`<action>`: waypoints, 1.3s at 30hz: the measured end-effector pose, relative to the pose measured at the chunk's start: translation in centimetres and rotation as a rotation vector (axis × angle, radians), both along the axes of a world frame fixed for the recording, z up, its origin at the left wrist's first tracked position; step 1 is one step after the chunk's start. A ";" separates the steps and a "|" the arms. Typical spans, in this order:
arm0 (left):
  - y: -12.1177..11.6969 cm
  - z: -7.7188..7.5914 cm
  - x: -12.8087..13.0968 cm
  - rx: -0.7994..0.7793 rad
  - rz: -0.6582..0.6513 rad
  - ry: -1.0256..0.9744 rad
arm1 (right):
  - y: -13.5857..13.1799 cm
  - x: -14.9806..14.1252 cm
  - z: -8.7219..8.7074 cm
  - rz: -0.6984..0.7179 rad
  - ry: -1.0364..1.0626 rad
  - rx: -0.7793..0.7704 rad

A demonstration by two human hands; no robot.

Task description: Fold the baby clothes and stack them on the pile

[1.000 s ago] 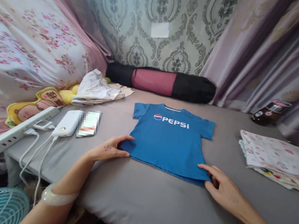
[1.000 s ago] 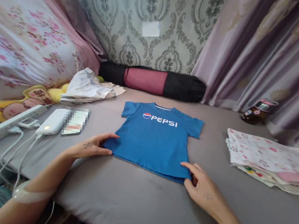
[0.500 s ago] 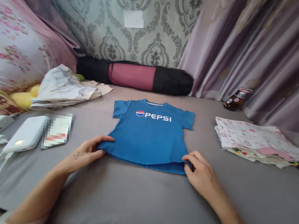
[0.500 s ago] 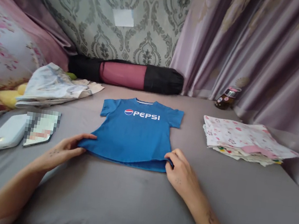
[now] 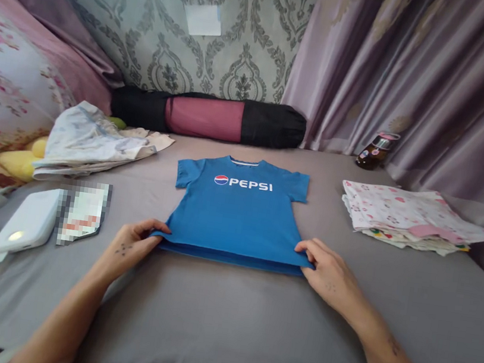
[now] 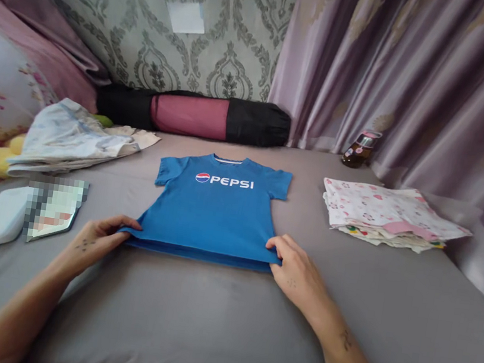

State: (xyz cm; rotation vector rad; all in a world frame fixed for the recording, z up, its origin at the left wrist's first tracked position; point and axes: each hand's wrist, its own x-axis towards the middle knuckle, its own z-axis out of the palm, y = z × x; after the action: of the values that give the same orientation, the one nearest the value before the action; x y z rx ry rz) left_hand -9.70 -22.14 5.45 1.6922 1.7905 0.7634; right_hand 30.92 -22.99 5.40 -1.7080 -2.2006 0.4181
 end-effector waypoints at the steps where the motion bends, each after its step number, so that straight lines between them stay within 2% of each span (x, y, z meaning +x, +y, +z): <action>1: 0.0 -0.1 -0.1 0.012 -0.017 0.021 | -0.1 0.1 0.2 0.024 -0.009 -0.023; 6: 0.2 -0.6 -0.5 0.083 -0.126 0.133 | -0.4 0.0 0.9 0.065 -0.066 -0.077; 15: -0.2 -0.5 -0.4 0.038 -0.224 0.166 | -0.2 0.8 0.9 0.142 0.001 -0.132; 19: -0.8 0.5 -1.1 -0.026 -0.277 0.135 | -0.3 1.4 1.6 0.201 0.061 -0.206; 24: -0.7 2.7 -1.9 -0.120 -0.368 0.151 | 0.4 2.1 4.1 0.319 0.058 -0.368; 25: -0.3 2.9 -1.5 -0.098 -0.359 0.172 | 1.0 1.9 4.4 0.323 0.056 -0.343; 27: 1.0 2.9 0.2 -0.003 -0.334 0.219 | 2.3 0.5 4.5 0.290 0.060 -0.195; 29: 2.6 2.1 2.9 0.112 -0.386 0.246 | 3.9 -1.9 3.8 0.234 0.049 0.008; 31: 4.4 0.6 6.3 0.248 -0.523 0.240 | 5.2 -5.0 2.3 0.229 -0.022 0.139; 33: 5.8 -1.2 9.4 0.358 -0.611 0.265 | 6.2 -7.9 0.7 0.291 -0.119 0.159; 35: 6.9 -3.0 11.6 0.382 -0.632 0.339 | 6.9 -10.0 -0.9 0.307 -0.167 0.140; 37: 7.5 -4.2 12.6 0.356 -0.582 0.421 | 7.2 -11.1 -2.1 0.288 -0.187 0.108; 39: 7.9 -4.9 12.3 0.330 -0.508 0.487 | 7.4 -11.1 -2.9 0.258 -0.196 0.087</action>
State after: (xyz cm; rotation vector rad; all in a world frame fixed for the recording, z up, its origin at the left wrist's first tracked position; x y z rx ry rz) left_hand 2.62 -14.26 0.56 2.5933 1.4502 0.4581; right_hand 19.82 -15.59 2.48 -1.4805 -2.5521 0.2188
